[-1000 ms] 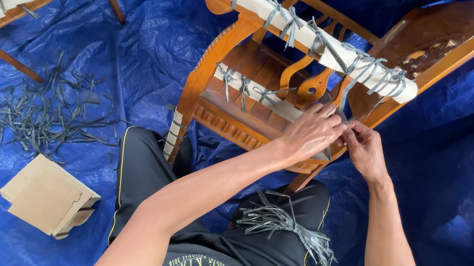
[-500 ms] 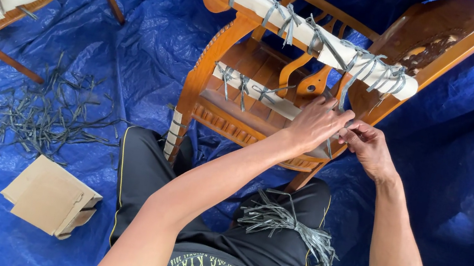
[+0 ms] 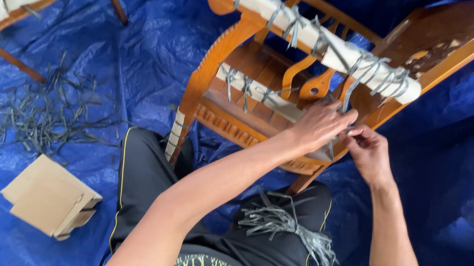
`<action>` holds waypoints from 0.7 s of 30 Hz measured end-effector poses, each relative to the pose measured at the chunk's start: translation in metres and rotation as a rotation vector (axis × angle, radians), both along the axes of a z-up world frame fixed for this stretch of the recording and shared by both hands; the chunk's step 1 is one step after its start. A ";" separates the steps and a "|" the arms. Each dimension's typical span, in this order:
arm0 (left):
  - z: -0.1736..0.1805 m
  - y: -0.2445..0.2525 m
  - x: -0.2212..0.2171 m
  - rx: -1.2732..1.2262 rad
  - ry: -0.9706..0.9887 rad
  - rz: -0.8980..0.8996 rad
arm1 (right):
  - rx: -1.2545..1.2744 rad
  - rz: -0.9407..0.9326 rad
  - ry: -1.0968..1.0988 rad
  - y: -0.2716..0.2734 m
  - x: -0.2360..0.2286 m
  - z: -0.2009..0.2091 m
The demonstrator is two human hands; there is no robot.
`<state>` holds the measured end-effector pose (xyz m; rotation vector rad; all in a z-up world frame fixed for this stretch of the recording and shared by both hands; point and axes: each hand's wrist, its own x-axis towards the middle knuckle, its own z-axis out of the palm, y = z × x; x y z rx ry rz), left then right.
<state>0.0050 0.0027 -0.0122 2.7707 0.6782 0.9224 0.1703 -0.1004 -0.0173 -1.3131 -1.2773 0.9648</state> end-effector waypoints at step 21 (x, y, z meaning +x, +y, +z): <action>0.005 -0.006 0.009 0.117 0.069 0.020 | 0.425 -0.557 -0.662 -0.010 -0.072 -0.009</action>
